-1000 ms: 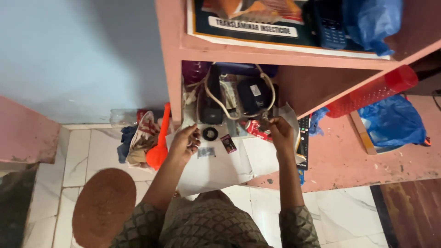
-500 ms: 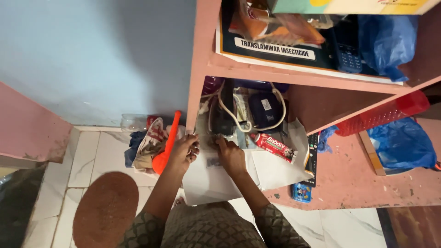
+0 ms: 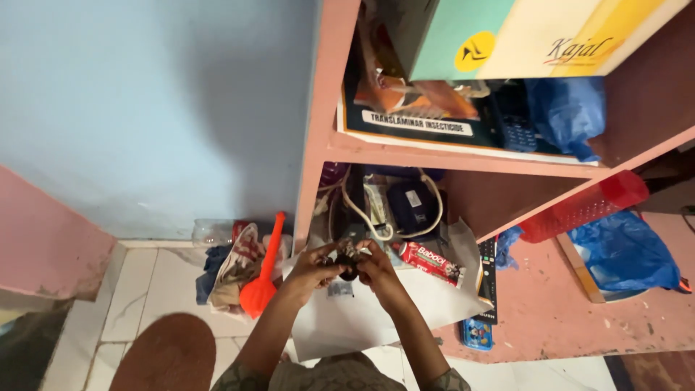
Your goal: Organize and sort various household items, books, and documents on a shelf.
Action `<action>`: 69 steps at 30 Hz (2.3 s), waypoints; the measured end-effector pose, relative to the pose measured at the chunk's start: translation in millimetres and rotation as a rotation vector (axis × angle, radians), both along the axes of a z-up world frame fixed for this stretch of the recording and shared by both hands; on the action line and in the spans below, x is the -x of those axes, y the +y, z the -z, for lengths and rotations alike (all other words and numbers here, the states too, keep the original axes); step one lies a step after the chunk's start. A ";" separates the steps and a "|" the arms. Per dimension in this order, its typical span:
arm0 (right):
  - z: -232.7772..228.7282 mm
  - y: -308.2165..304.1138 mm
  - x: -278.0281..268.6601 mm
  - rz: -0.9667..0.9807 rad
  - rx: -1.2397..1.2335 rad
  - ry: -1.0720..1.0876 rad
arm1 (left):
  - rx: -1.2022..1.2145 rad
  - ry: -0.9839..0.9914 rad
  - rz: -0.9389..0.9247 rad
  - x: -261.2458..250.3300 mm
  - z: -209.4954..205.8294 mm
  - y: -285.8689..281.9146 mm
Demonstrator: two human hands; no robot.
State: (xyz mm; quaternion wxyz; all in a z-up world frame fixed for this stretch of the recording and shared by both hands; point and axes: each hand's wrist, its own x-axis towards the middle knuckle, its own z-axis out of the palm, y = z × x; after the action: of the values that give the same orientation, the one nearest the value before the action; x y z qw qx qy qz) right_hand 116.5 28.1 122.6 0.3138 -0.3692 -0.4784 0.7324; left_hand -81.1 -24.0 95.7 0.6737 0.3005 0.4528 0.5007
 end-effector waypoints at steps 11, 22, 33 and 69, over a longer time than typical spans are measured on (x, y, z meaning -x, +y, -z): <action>2.1 -7.3 -8.5 -0.012 0.194 0.077 | -0.024 0.076 -0.150 -18.4 29.4 13.5; 31.4 -4.4 -0.2 0.137 -0.187 -0.372 | -0.173 0.322 -0.284 -7.0 23.6 8.4; 16.2 -5.5 22.7 0.194 -0.445 -0.461 | -0.092 0.217 -0.271 6.2 33.0 2.4; 52.8 14.2 -128.2 0.559 -0.994 -1.099 | 0.054 0.274 -0.136 -50.0 75.0 10.4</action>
State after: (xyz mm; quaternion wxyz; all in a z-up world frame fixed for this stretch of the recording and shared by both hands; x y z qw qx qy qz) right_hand 244.7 42.3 69.9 0.3330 -0.6010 -0.7255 0.0395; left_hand -31.1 -13.5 20.7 0.5779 0.3165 0.5732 0.4872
